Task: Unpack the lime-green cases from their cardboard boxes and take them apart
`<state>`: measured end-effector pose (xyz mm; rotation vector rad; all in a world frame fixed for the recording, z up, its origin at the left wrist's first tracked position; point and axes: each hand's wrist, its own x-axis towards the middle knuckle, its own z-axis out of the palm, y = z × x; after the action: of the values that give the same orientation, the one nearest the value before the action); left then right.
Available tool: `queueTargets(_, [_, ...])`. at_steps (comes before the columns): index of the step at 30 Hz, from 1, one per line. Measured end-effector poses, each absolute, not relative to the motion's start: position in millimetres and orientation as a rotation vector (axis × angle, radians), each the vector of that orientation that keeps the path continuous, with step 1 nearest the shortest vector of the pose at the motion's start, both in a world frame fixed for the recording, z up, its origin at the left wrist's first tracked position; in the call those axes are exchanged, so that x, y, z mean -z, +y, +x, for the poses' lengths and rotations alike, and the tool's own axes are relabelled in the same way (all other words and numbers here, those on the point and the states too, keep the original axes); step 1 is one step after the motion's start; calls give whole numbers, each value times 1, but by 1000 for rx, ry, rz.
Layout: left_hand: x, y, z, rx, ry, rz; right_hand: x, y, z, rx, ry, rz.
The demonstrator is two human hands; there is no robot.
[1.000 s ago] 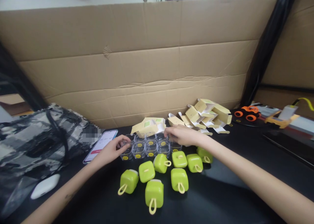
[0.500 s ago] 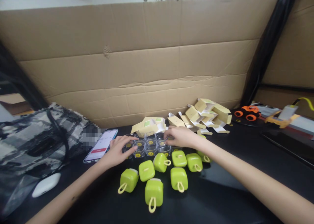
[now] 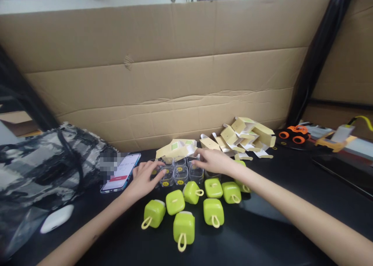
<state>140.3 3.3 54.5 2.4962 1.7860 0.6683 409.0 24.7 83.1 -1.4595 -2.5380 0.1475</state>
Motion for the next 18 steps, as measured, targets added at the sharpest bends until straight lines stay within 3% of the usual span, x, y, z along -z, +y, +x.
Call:
queueTargets(8, [-91,13,191,-589,1537,2729,-99,28,441,-369,-2688,-1316])
queueTargets(18, [-90,16,249,-207,1448,2961,-105,28,439,-200,-2749,-1314])
